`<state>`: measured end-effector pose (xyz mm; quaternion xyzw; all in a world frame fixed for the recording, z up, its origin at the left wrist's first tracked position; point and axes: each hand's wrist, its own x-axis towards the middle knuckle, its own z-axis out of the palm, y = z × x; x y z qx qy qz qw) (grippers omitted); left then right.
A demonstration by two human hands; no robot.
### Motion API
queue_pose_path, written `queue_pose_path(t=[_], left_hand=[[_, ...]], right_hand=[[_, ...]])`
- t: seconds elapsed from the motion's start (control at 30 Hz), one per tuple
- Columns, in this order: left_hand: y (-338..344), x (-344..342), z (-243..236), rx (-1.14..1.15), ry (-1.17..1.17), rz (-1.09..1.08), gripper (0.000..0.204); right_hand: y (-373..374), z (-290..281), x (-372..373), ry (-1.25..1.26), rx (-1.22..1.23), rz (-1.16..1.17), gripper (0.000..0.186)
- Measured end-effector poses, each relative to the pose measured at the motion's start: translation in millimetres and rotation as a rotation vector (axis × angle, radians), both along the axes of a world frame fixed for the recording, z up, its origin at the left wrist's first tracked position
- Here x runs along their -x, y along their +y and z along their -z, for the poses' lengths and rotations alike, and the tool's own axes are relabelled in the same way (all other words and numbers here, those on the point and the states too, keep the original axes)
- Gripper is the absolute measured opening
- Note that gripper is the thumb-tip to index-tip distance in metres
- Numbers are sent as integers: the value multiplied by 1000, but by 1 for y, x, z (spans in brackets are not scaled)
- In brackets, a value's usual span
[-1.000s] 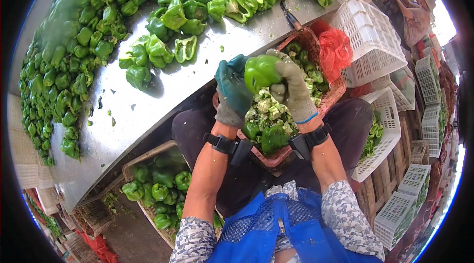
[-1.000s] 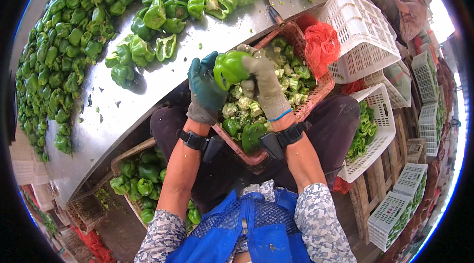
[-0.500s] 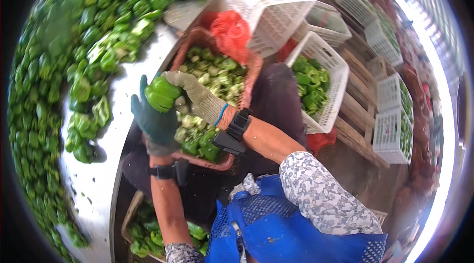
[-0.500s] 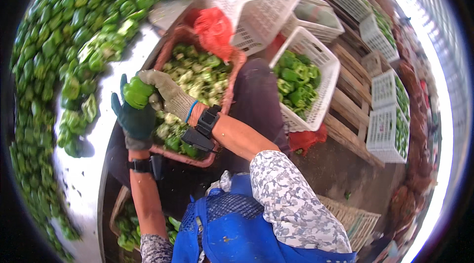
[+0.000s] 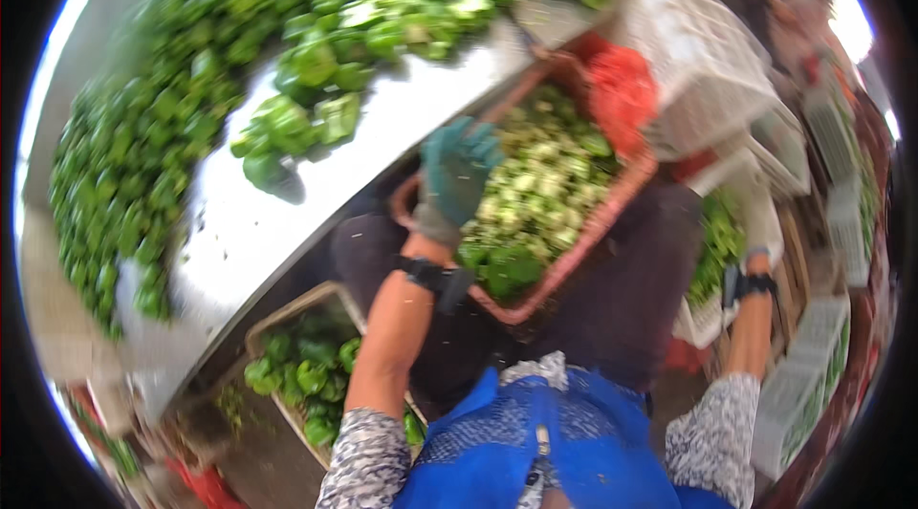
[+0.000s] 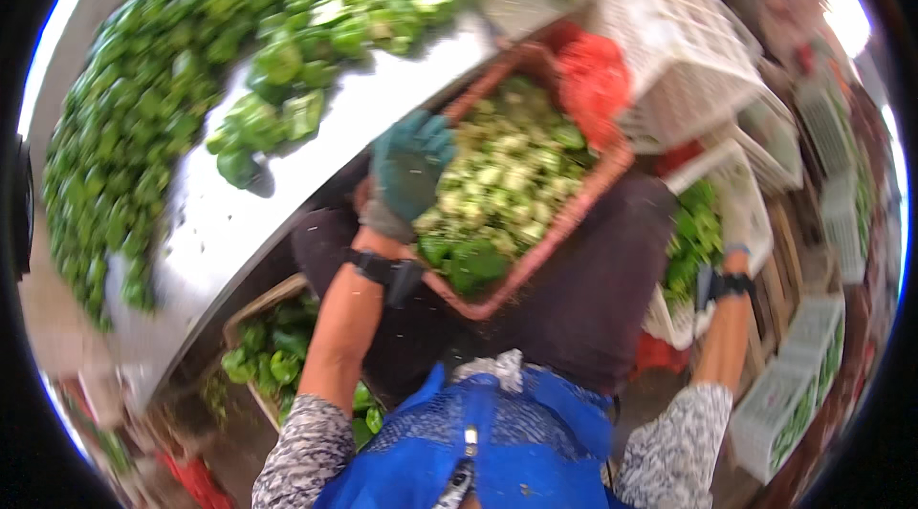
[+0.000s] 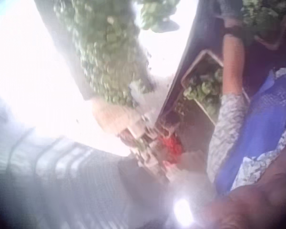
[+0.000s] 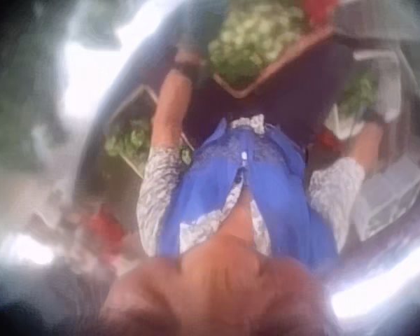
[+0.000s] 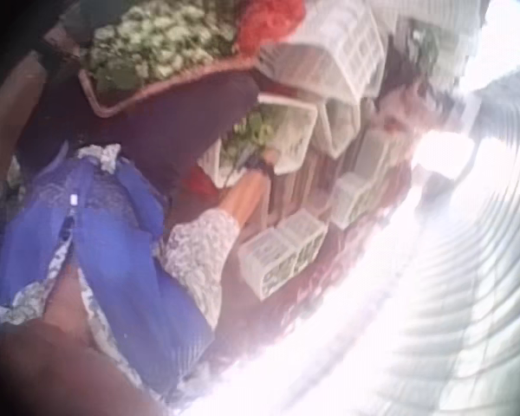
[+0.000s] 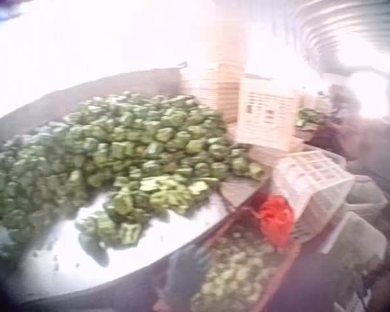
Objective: The person picks up green peppers from a metal table, pulls out the stems by hand, and breaks the peppers into pieces. They drop the pepper pieces and stems into a pink basket, repeating this process with several peppers.
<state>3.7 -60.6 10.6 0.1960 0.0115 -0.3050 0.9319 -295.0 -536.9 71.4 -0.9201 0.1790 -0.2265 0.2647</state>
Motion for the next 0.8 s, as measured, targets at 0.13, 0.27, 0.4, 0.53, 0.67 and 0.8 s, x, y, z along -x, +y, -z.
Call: queue_pose_path(t=[0.13, 0.27, 0.4, 0.53, 0.67, 0.8], left_hand=[[39, -6, 7, 17, -91, -94, 29], [67, -17, -9, 2, -22, -268, 29], [84, -29, -30, -314, 195, -691, 18], [123, -31, -25, -248, 82, -799, 21], [144, -34, -28, -177, 138, -772, 25], [138, -30, -28, -184, 94, -846, 16]], right_hand=[[107, -15, -155, -18, -414, 66, 43], [280, -52, -267, 115, -708, -357, 34], [376, -9, -352, 105, -298, -779, 34], [472, 25, -405, 43, -194, -947, 38], [529, 38, -423, 146, 251, -927, 35], [542, 65, -441, 183, 596, -806, 21]])
